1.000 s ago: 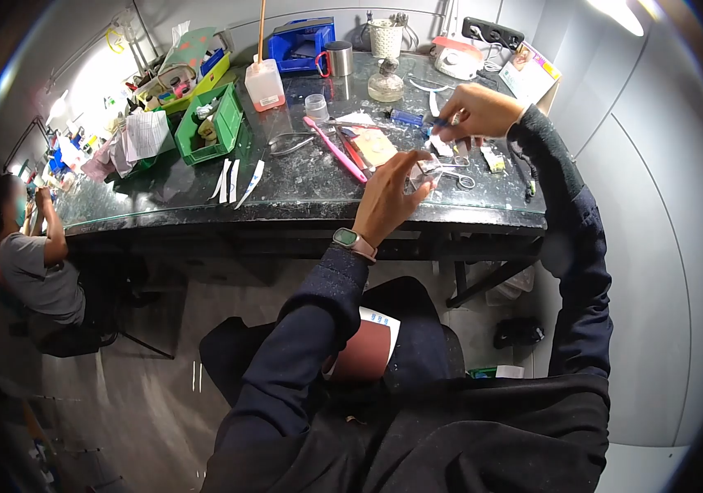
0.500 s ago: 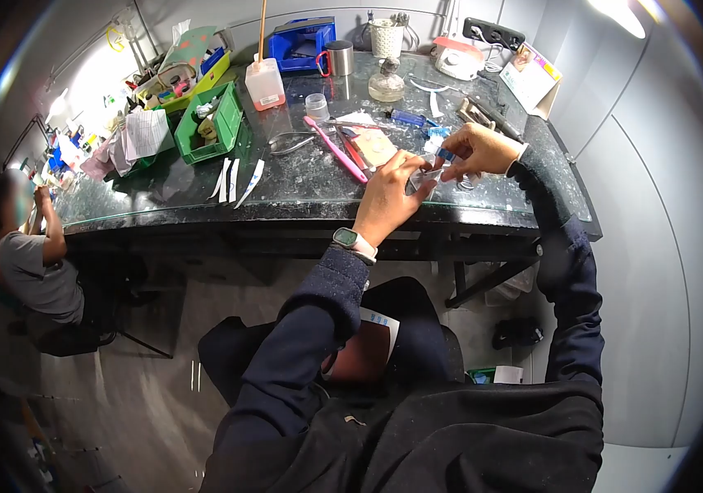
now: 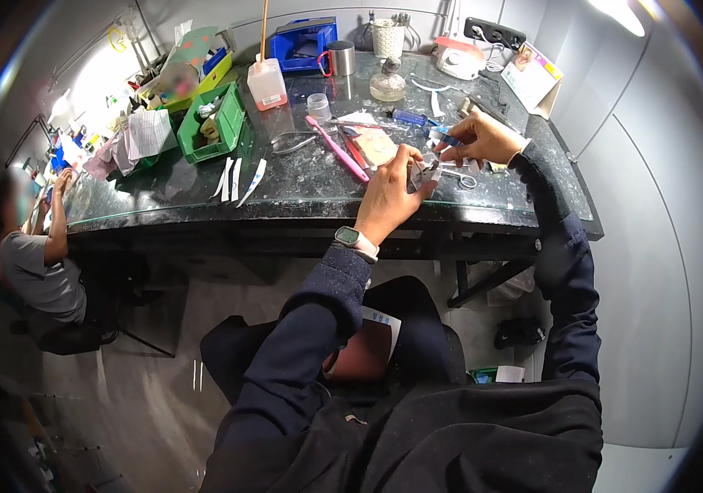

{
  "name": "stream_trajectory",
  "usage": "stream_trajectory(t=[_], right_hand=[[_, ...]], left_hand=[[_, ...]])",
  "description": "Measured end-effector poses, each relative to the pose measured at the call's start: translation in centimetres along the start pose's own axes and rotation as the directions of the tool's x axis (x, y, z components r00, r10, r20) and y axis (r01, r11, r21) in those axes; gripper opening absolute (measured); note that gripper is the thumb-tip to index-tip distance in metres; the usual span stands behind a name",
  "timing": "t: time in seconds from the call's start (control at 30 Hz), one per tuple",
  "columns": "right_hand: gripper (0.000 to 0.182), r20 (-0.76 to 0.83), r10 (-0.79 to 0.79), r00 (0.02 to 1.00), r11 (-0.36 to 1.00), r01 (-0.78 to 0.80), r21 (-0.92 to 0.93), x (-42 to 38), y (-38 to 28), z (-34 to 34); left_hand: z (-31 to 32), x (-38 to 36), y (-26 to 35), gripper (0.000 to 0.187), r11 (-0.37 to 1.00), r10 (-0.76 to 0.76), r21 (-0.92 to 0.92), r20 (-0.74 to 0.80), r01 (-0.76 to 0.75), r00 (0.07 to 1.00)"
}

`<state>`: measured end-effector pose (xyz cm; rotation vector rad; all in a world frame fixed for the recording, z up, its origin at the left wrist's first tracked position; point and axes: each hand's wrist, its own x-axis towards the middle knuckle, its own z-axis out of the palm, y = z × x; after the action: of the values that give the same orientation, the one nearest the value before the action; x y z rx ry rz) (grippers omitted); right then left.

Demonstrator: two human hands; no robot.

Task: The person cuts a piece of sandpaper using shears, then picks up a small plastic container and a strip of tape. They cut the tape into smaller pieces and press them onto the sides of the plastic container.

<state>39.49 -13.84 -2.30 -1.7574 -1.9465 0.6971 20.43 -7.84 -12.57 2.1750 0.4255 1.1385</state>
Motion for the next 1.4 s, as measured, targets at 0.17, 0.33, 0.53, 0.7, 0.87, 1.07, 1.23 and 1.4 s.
stream_trajectory(t=[0.17, 0.33, 0.53, 0.7, 0.87, 1.07, 1.23, 1.4], right_hand=[[0.022, 0.008, 0.078, 0.997, 0.996, -0.078, 0.034, -0.4, 0.1, 0.6], [0.022, 0.047, 0.009, 0.999, 1.000, -0.009, 0.007, -0.3, -0.1, 0.8], [0.026, -0.182, -0.082, 0.980, 0.981, 0.111, 0.157, 0.8, 2.5, -1.8], [0.025, -0.461, -0.002, 0.887, 0.915, 0.187, 0.357, 5.2, 9.8, -4.5], [0.034, -0.516, 0.260, 0.816, 0.966, -0.222, 0.134, 8.7, 11.3, -3.9], [0.031, -0.548, 0.312, 0.776, 0.925, -0.379, -0.011, 12.6, 14.4, -2.8], [0.053, -0.512, 0.423, 0.747, 0.799, -0.574, -0.177, 14.8, 15.2, -2.3], [0.035, -0.728, 0.120, 0.675, 0.742, -0.548, -0.387, 16.5, 17.0, -0.6]], left_hand=[[0.1, 0.1, -0.3, 0.037, 0.998, 0.049, 0.043, 0.007, -0.049, 0.999], [0.1, 0.1, -0.1, 0.037, 0.994, 0.104, 0.036, -0.024, -0.103, 0.994], [0.0, 0.1, -0.2, 0.028, 0.987, 0.131, 0.094, 0.006, -0.131, 0.991], [0.0, 0.1, -0.1, 0.025, 0.984, 0.148, 0.105, -0.001, -0.147, 0.989], [0.0, 0.1, 0.1, 0.025, 0.985, 0.149, 0.088, -0.007, -0.148, 0.989], [-0.3, 0.2, 0.4, 0.024, 0.988, 0.130, 0.084, 0.013, -0.130, 0.991], [0.0, 0.3, 0.0, 0.026, 0.986, 0.147, 0.078, -0.005, -0.146, 0.989], [-0.1, 0.3, 0.0, 0.026, 0.986, 0.153, 0.074, -0.003, -0.153, 0.988]])
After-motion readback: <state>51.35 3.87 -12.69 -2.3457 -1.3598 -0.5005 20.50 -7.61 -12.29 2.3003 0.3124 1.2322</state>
